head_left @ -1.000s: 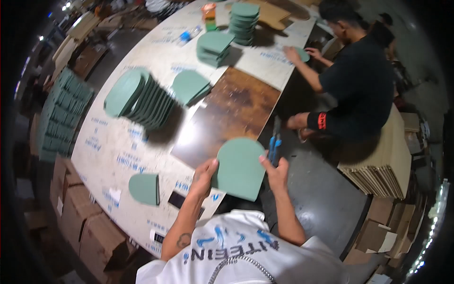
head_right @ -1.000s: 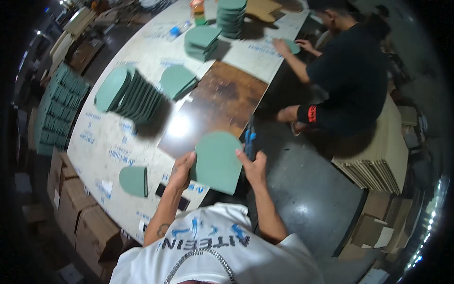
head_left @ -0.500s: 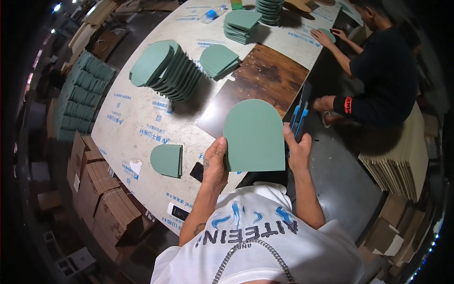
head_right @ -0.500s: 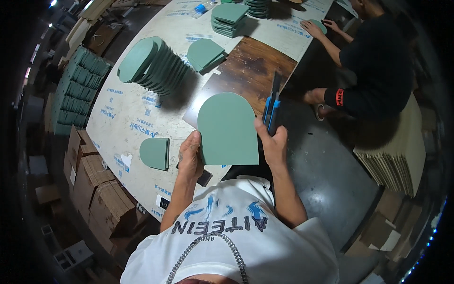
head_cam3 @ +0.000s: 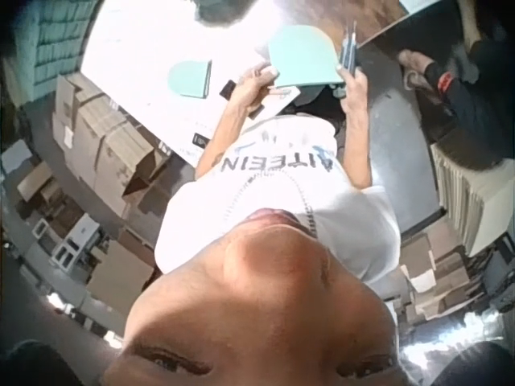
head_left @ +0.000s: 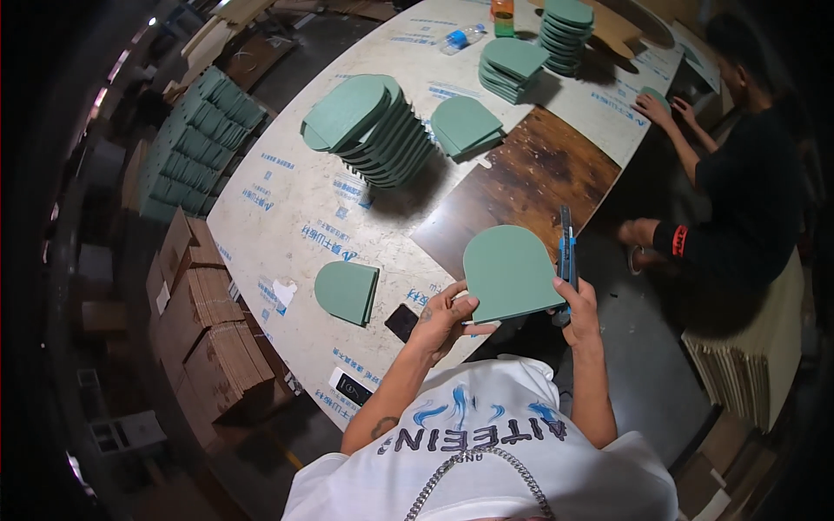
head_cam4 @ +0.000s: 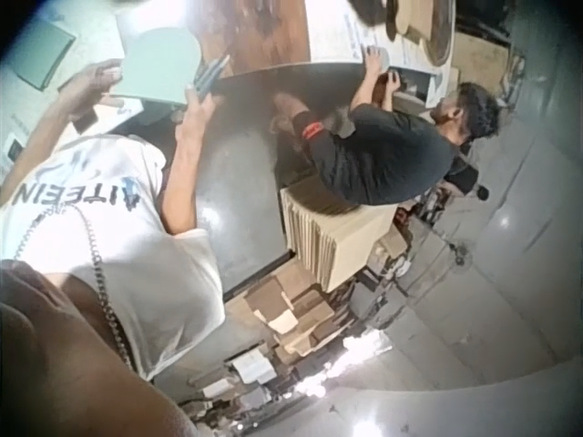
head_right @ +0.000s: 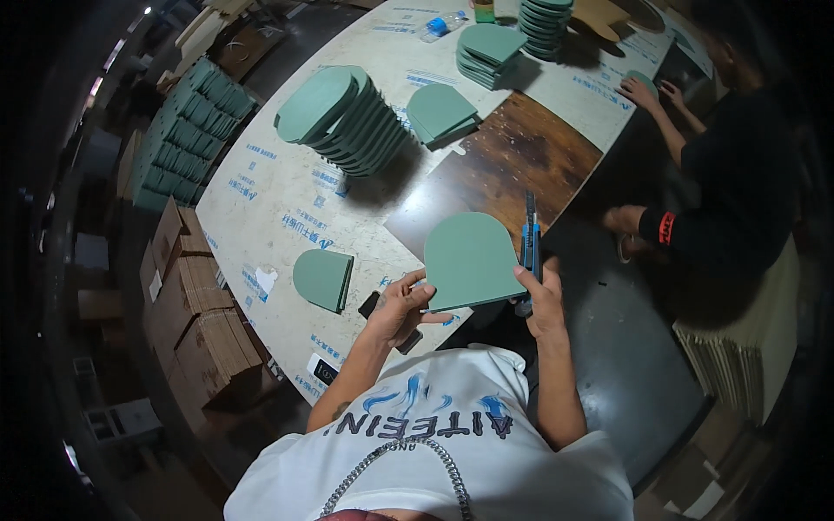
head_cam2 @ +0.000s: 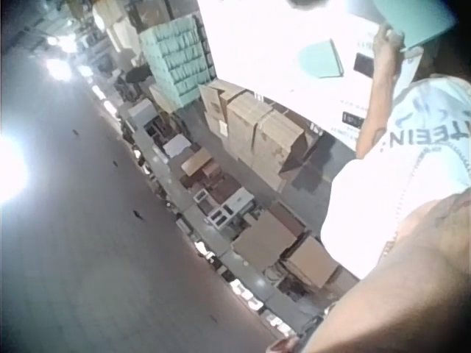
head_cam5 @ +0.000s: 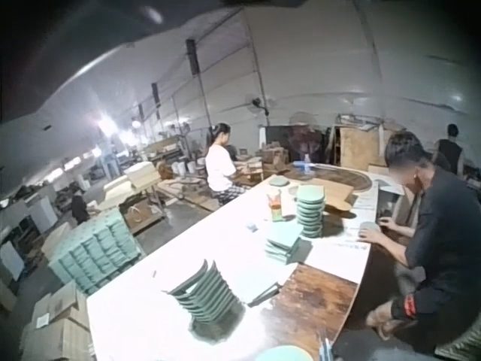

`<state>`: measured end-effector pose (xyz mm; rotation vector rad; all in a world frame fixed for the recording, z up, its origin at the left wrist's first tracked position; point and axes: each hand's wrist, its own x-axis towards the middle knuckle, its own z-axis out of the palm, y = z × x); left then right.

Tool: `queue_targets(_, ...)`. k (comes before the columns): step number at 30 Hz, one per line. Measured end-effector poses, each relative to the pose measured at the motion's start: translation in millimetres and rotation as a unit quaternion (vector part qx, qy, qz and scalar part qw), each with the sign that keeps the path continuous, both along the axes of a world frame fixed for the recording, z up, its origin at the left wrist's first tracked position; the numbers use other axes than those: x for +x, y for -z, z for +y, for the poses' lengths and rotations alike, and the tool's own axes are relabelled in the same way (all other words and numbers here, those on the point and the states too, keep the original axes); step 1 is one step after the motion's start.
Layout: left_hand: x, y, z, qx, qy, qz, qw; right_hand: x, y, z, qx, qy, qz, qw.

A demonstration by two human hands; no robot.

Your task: The person uses a utility knife to trim the edges of light green foam pieces on a wooden workbench. They repeatedly pick up a foam piece, cut along its curved edge, and stack the finished item. The person works alongside another individual who performs the same task.

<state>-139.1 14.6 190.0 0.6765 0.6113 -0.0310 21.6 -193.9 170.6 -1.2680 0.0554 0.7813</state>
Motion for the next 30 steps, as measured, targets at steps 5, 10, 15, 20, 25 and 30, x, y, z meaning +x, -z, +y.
queue_targets(5,1,5,9,0.016,-0.065,-0.014,0.998,6,-10,21,-0.031,-0.017,0.031,0.999)
queue_targets(10,12,26,23,0.03,-0.068,-0.053,0.996,34,21,57,-0.024,0.017,-0.025,0.999)
queue_targets(15,-2,28,45,0.096,0.014,0.001,0.995,129,70,125,-0.046,0.025,-0.138,0.989)
queue_targets(20,-45,45,68,0.097,-0.085,0.122,0.984,223,106,199,-0.034,0.067,-0.214,0.974)
queue_targets(25,-63,52,91,0.12,-0.132,0.164,0.97,278,145,247,-0.063,0.027,-0.215,0.974)
queue_targets(30,-17,55,112,0.143,-0.099,0.105,0.979,295,228,192,-0.292,0.195,-0.328,0.877)
